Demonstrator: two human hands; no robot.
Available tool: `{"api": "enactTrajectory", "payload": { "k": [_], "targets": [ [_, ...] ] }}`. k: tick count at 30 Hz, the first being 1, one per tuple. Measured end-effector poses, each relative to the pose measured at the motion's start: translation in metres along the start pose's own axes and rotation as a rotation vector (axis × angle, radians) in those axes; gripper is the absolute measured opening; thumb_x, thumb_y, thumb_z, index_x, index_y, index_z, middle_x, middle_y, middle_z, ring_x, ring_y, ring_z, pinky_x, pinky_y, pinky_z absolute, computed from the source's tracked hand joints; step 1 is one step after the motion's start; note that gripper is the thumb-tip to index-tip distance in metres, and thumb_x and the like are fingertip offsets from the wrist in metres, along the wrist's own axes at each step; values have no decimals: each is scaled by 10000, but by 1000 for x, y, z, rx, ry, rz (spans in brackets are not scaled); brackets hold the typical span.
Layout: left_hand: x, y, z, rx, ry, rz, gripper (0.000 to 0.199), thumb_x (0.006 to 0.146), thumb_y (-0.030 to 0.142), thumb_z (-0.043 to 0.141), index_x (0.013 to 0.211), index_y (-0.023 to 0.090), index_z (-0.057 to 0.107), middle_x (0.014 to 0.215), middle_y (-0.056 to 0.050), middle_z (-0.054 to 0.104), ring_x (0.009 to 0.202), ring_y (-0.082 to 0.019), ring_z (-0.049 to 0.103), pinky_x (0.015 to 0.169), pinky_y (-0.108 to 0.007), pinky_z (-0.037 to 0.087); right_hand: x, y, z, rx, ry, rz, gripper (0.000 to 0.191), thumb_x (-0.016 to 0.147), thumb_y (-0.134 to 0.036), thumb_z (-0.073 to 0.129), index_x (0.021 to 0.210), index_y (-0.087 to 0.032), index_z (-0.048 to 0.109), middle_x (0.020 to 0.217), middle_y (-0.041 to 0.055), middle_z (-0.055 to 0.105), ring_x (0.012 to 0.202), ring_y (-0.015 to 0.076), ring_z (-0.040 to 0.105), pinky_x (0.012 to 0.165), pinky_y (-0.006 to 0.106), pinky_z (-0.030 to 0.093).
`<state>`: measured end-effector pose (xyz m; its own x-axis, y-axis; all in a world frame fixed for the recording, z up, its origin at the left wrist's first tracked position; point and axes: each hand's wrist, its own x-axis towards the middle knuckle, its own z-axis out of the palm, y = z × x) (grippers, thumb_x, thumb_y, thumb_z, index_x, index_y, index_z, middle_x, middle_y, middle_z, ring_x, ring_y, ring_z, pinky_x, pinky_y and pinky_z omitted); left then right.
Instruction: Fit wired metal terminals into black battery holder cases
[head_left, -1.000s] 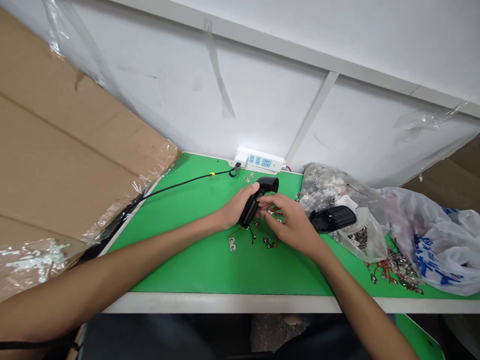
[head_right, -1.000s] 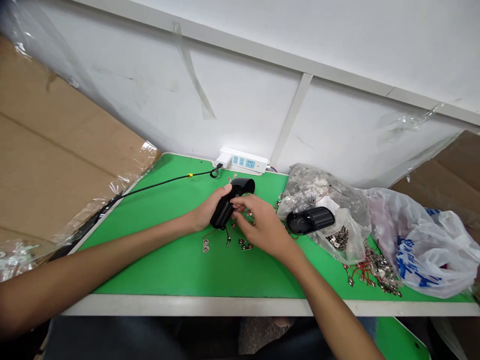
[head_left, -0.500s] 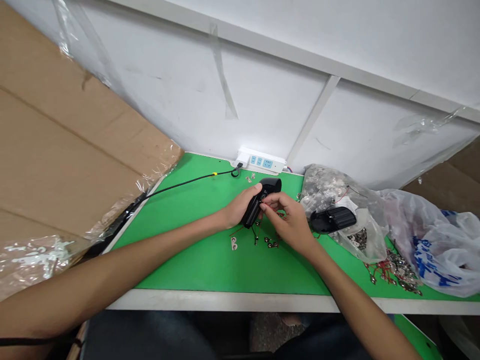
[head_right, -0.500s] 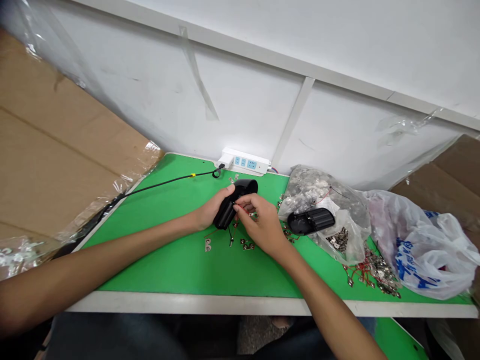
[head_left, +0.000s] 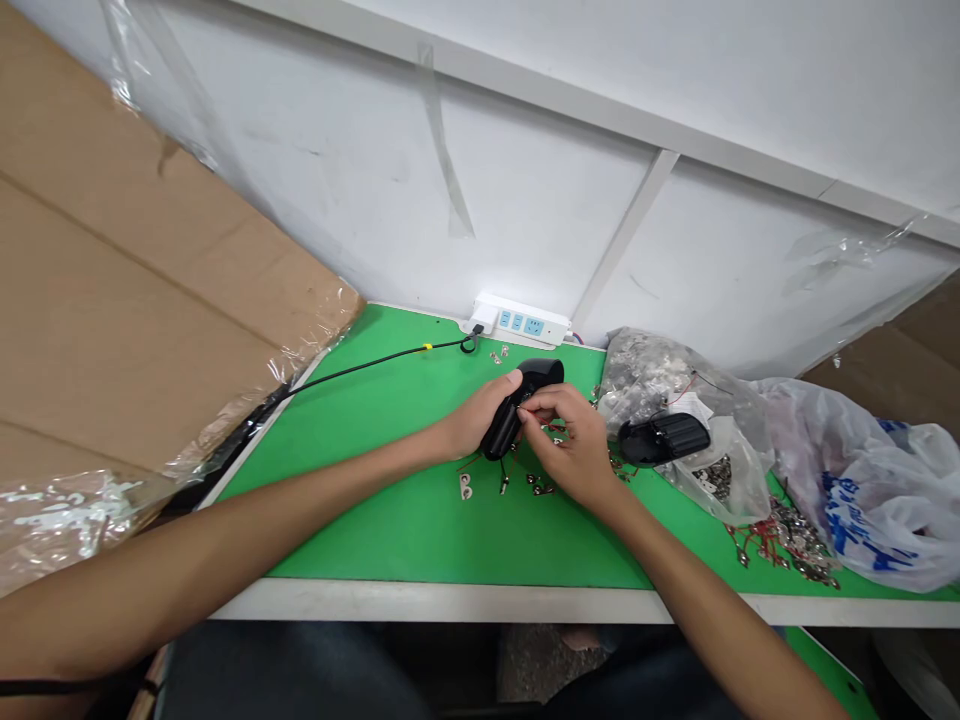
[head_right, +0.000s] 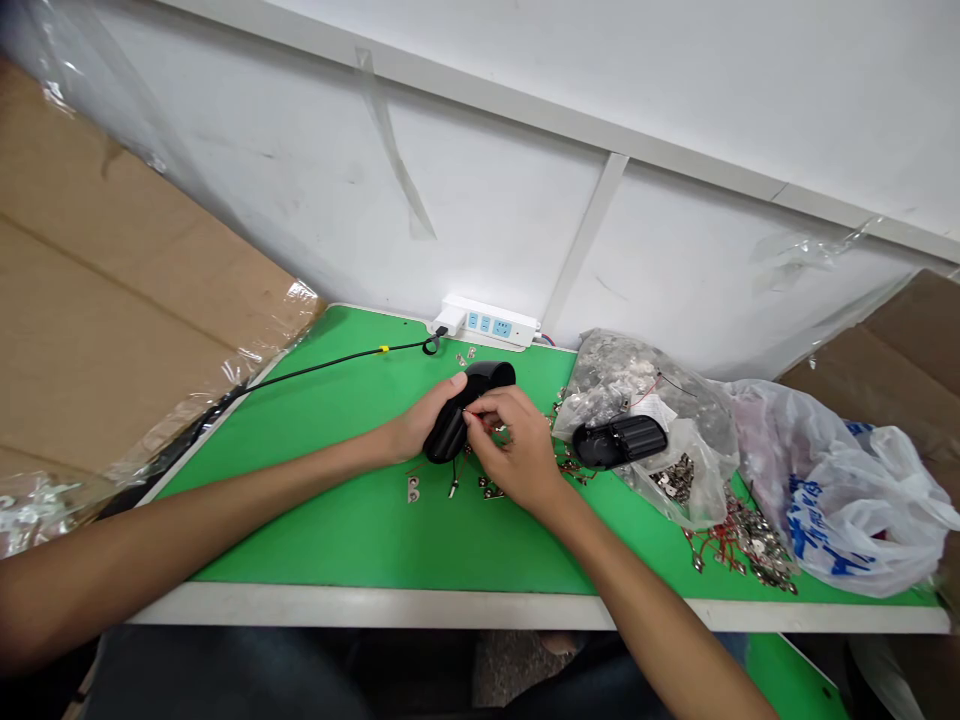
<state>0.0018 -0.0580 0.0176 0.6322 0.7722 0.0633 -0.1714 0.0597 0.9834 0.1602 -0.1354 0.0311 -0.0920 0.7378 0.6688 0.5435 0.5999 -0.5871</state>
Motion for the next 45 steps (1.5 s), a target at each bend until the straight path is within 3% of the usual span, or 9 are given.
{"api": "enactTrajectory", "payload": {
  "k": [9, 18, 24, 32, 38, 45],
  "targets": [
    [2, -1, -2, 83, 20, 70, 549, 980, 708, 526, 858, 182, 625, 786, -28, 630, 807, -218, 606, 756, -373, 555, -3, 3, 2, 9, -16, 1, 58, 1026, -224, 622, 982, -241, 656, 961, 51, 719, 881, 196, 693, 773, 360, 579],
    [3, -5, -3, 100, 22, 81, 535, 1014, 695, 476, 876, 188, 577, 821, -15, 593, 774, -184, 543, 746, -349, 517, -2, 3, 0, 6, -21, -32, 78, 1032, -202, 627, 983, -241, 675, 963, 53, 731, 891, 196, 701, 768, 354, 571],
    [0, -1, -1, 90, 17, 60, 546, 1021, 699, 466, 819, 200, 561, 722, -9, 573, 691, -184, 521, 668, -347, 489, -1, 3, 0, -10, -13, -70, 79, 1030, -184, 631, 988, -236, 675, 950, 49, 730, 893, 195, 698, 789, 363, 566],
    [1, 2, 0, -14, -16, 142, 536, 997, 694, 538, 845, 184, 597, 795, -11, 580, 794, -180, 511, 797, -344, 491, 1, -2, 2, 49, 6, -84, 104, 1010, -143, 652, 962, -231, 678, 922, 38, 716, 885, 189, 687, 792, 357, 556],
    [-1, 4, 0, 44, -11, 152, 506, 1022, 656, 508, 869, 180, 588, 833, -12, 582, 831, -186, 508, 851, -353, 469, 0, -1, 3, 86, 22, -63, 112, 995, -142, 671, 936, -236, 676, 902, 25, 713, 866, 184, 687, 794, 351, 547],
    [1, -1, -3, 93, -5, 185, 524, 1027, 675, 490, 830, 191, 535, 779, -1, 533, 740, -162, 472, 713, -325, 474, -1, 1, 2, 119, 0, -37, 107, 994, -154, 683, 922, -233, 682, 911, 22, 718, 884, 188, 695, 821, 354, 549]
  ]
}}
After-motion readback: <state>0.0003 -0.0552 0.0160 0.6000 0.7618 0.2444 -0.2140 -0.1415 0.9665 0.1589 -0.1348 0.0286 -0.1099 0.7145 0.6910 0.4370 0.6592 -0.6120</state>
